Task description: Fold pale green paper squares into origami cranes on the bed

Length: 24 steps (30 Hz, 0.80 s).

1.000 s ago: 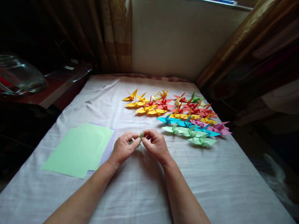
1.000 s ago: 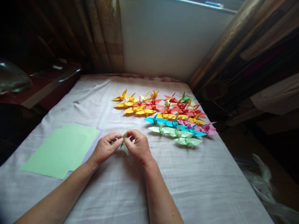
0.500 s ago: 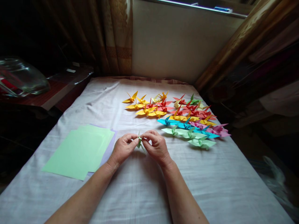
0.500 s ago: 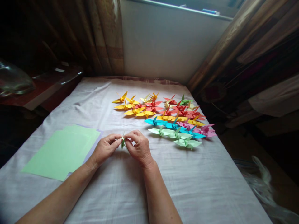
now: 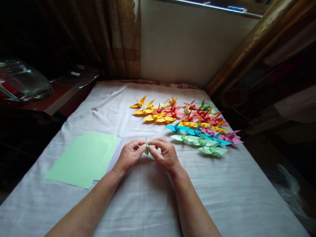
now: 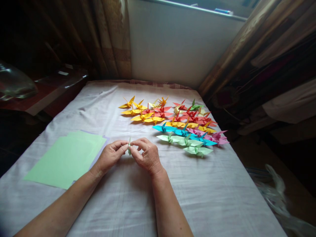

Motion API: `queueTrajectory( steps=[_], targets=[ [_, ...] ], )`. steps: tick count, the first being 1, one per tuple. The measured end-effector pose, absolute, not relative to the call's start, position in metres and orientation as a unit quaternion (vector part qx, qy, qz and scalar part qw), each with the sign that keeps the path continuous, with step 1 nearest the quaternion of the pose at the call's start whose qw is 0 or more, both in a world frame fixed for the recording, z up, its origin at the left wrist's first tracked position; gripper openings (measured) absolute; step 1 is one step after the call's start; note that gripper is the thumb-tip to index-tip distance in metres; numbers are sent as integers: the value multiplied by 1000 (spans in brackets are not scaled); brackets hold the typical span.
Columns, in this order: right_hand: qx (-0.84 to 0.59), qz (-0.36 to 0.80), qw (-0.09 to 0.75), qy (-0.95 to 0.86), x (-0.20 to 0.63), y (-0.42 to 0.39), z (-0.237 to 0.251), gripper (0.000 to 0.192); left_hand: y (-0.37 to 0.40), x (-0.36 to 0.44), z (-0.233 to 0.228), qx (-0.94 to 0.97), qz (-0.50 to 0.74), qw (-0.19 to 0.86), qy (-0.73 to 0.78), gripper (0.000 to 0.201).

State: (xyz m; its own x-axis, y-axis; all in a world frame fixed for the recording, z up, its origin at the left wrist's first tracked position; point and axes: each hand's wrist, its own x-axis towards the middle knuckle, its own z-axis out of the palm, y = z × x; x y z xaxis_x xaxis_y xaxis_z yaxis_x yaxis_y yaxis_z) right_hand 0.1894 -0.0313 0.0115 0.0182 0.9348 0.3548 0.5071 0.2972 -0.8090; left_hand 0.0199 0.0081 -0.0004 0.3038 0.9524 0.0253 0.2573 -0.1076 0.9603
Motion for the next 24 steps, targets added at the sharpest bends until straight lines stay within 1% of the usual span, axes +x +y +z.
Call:
queueTrajectory(
  steps=[5,10,17,24],
  targets=[
    [-548,231,461,-658,187,-32,12,17,8,20,1,651,362,480,463,31],
    [-557,225,455,-658,185,-33,15,14,8,19,1,657,362,467,468,27],
    [-568,164,432,-681,186,-33,12,17,7,20,3,662,364,466,461,27],
    [-558,113,428,-702,183,-33,8,19,7,20,2,656,369,464,467,29]
  ],
)
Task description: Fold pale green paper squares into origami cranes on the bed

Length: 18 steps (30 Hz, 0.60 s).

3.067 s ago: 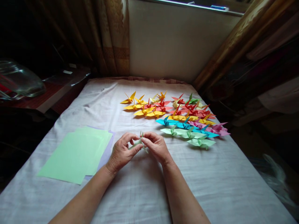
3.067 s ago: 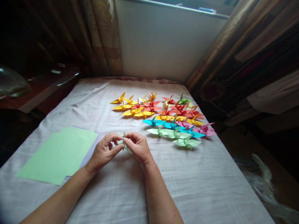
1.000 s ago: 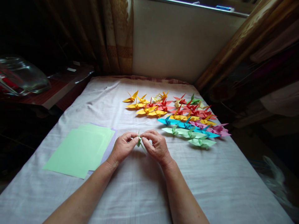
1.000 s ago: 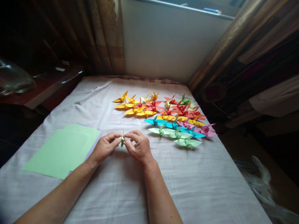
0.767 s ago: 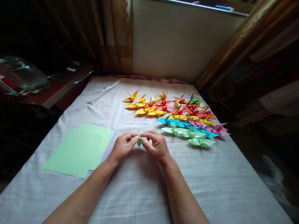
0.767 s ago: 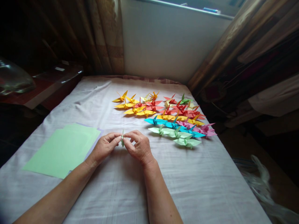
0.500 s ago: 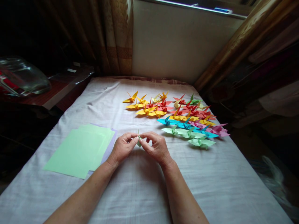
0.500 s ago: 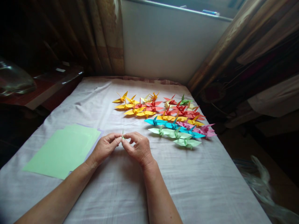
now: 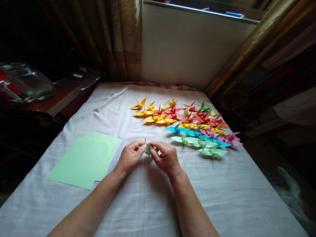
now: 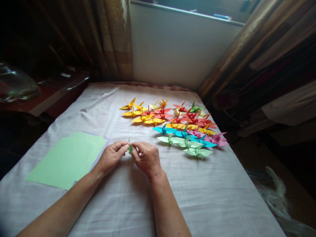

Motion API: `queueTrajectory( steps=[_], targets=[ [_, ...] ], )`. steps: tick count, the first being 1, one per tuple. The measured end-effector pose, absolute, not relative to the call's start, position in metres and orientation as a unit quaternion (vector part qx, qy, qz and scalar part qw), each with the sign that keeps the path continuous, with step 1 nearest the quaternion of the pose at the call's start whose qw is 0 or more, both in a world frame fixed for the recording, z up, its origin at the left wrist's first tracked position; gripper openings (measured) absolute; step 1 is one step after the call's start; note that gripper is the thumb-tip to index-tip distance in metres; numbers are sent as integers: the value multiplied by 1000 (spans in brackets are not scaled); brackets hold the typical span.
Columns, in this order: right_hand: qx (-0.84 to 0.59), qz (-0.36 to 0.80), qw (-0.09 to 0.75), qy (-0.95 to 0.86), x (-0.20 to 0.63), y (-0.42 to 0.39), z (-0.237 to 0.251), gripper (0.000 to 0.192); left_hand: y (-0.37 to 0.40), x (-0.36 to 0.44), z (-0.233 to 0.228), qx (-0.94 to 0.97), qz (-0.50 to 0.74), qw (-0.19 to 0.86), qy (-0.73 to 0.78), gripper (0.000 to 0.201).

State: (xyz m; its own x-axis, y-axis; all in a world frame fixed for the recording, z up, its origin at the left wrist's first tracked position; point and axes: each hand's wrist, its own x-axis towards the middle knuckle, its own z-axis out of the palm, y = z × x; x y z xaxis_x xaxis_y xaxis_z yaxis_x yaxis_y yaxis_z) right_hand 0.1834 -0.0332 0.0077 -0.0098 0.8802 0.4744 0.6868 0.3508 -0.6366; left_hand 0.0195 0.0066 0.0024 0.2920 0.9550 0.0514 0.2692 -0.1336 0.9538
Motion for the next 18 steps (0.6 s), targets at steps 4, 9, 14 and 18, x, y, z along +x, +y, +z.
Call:
queueTrajectory(
  steps=[4,9,14,18],
  targets=[
    [-571,108,427,-693,182,-34,8,13,7,20,0,655,367,462,472,27],
    [-550,123,450,-693,183,-33,10,11,7,20,0,664,385,421,484,20],
    [-536,161,478,-677,185,-32,11,10,8,17,3,681,407,351,498,23],
    [-514,214,504,-660,185,-32,10,12,13,11,3,672,376,453,449,41]
  ],
)
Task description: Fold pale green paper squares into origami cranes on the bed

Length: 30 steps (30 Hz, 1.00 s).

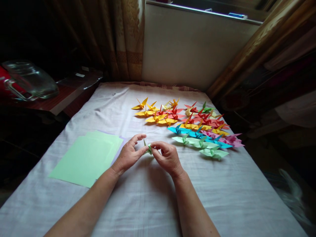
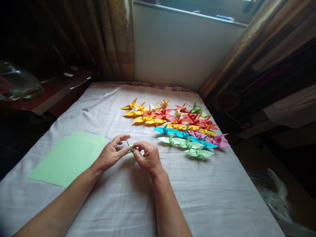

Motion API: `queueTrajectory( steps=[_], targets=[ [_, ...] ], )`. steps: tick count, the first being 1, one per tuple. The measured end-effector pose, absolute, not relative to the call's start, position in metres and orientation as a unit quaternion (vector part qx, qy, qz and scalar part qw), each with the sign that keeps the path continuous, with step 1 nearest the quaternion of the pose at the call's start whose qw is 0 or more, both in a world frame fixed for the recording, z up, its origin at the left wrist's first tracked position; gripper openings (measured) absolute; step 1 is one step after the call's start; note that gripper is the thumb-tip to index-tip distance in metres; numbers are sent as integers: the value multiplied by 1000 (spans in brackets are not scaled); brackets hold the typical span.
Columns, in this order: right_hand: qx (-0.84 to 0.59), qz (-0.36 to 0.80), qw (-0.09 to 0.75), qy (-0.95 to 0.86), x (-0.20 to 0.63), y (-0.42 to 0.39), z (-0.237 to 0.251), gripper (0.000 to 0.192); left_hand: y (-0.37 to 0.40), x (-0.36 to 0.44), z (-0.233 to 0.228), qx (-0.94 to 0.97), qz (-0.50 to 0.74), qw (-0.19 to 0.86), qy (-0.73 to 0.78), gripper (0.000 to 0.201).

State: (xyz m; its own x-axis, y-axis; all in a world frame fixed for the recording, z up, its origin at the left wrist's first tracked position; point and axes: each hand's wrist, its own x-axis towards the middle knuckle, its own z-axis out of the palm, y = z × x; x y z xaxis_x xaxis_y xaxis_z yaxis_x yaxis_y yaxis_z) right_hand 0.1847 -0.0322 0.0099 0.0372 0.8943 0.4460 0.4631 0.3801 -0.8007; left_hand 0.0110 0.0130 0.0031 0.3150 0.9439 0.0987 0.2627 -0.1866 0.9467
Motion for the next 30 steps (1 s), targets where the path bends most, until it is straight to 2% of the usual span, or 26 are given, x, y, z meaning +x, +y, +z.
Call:
queueTrajectory(
  steps=[4,7,18,30],
  targets=[
    [-488,256,514,-657,186,-32,10,12,16,9,4,594,332,627,380,48],
    [-487,256,513,-658,187,-31,11,11,15,11,6,537,342,671,379,50],
    [-489,248,499,-672,189,-31,10,11,13,13,13,542,310,664,411,48],
    [-506,224,499,-666,190,-31,12,12,12,15,11,562,364,621,409,44]
  ],
)
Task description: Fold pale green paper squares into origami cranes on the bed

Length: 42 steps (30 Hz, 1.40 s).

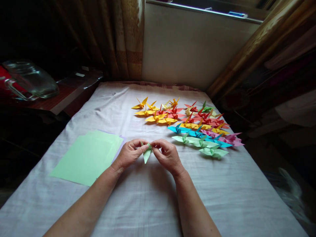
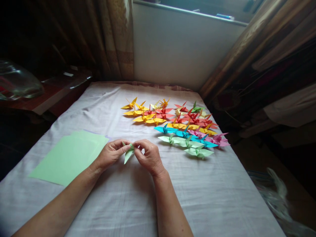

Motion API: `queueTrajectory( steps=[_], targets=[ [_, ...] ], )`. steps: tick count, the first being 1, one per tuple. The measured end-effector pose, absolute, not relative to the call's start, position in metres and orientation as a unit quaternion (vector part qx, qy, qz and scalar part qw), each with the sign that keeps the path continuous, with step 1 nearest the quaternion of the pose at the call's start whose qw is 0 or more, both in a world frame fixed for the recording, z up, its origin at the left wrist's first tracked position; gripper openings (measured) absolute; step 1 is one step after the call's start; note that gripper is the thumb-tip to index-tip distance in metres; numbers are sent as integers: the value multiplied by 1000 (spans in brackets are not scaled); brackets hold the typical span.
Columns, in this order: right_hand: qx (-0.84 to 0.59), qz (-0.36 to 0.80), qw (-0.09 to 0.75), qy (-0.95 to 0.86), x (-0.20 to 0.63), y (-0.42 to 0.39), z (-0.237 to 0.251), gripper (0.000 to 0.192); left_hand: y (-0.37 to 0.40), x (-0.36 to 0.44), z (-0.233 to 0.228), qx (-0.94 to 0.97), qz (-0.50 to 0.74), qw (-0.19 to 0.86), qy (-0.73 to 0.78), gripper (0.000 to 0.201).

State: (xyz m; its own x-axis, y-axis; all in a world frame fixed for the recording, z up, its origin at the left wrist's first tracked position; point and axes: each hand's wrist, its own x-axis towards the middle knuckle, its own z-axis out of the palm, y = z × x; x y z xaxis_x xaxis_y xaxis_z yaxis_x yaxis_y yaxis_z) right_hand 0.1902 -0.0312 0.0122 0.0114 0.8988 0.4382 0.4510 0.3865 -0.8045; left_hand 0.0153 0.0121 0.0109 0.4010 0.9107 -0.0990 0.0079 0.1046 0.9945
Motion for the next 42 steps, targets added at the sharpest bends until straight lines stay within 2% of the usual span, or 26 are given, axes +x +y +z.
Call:
queueTrajectory(
  steps=[8,17,21,27,36,42],
  targets=[
    [-518,238,475,-670,194,-32,13,18,13,12,11,633,403,529,396,31],
    [-525,214,511,-647,195,-32,19,18,11,12,15,702,456,416,354,21],
    [-519,263,494,-646,195,-31,21,24,11,11,12,719,473,384,334,18],
    [-539,319,479,-615,195,-31,20,20,10,11,7,749,498,314,303,14],
    [-531,385,493,-571,191,-29,17,21,8,10,8,777,497,259,288,18],
    [-515,379,524,-562,188,-29,19,18,8,12,8,772,495,259,301,16]
  ],
)
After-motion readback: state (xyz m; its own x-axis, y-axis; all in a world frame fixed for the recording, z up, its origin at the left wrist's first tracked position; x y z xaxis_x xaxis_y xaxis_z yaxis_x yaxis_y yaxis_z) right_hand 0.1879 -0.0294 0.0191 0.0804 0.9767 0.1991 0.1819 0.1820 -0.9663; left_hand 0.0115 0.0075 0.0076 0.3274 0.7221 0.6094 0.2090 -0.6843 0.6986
